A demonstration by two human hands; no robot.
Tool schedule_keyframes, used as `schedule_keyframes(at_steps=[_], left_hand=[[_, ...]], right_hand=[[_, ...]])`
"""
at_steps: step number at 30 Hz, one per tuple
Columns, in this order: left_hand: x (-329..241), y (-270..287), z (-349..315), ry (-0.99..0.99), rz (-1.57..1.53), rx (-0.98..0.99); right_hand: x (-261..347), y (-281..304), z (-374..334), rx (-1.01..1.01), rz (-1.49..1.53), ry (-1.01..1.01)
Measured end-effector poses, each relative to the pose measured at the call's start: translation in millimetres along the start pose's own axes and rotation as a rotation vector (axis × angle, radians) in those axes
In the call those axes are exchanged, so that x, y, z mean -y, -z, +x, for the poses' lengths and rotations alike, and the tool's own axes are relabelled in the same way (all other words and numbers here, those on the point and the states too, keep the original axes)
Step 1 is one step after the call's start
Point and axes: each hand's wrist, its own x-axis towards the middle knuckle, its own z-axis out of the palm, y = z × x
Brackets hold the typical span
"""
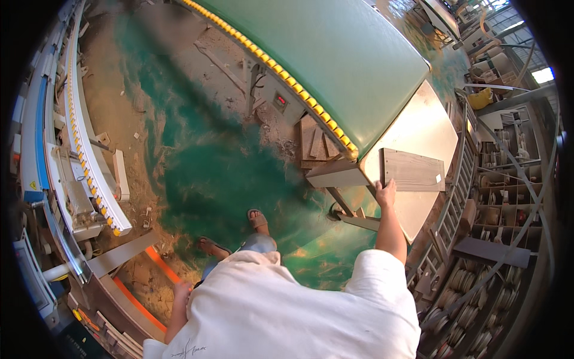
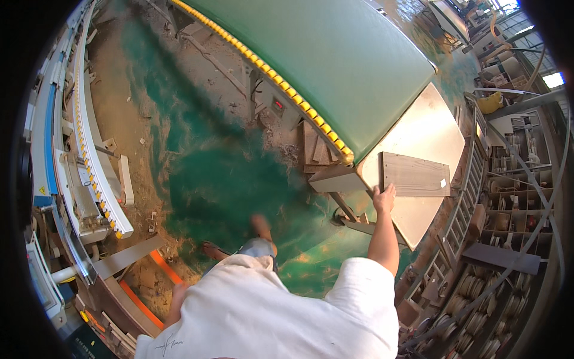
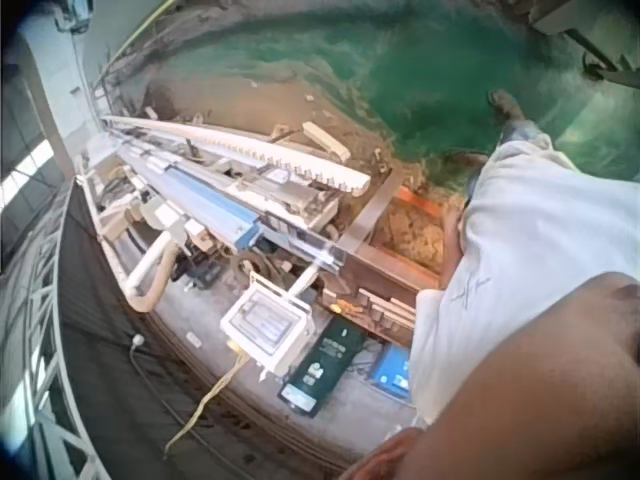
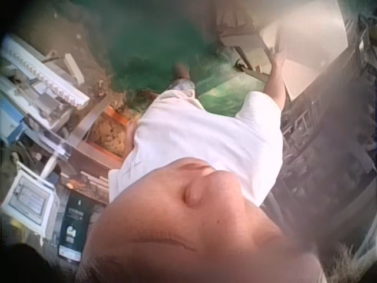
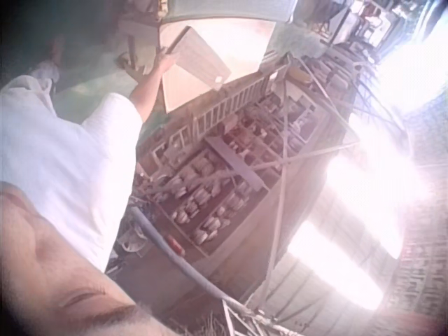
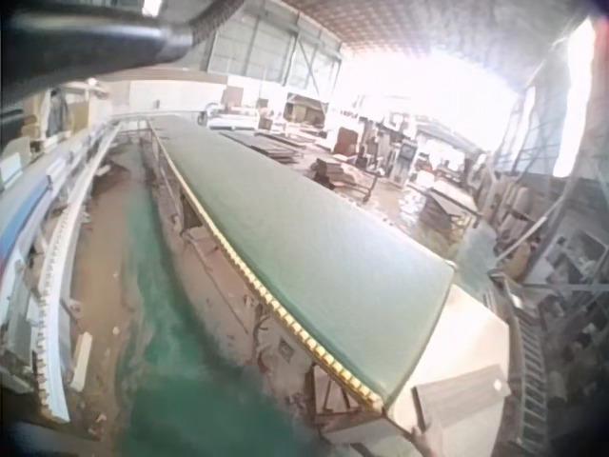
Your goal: The person processes several wooden panels by feeding them one by one through a woodworking machine, stacking them on a table, and then placing them onto a conveyor belt.
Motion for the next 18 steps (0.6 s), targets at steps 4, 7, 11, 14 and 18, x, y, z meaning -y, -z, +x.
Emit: schedule_keyframes(at_steps=[4,7,11,14,18], left_hand=[[-170.0,-65.3,27.5,-0.428,0.126,0.133],[-302.7,-112.3,-9.5,-0.464,0.074,0.119],[-367.8,-141.4,-36.1,-0.536,0.122,0.104],[-319.9,-138.5,-22.3,-0.538,0.101,0.104],[-219.2,-117.9,4.4,-0.417,0.369,0.121]], right_hand=[[-10.4,-40.6,-26.1,-0.181,-0.052,0.108],[-8.4,-35.2,-78.7,-0.292,0.069,0.192],[-38.3,-19.8,-153.1,-0.216,0.226,0.157],[-67.6,-34.3,-122.2,-0.403,0.364,-0.534],[-114.3,-41.5,-93.3,0.004,1.436,-1.089]])
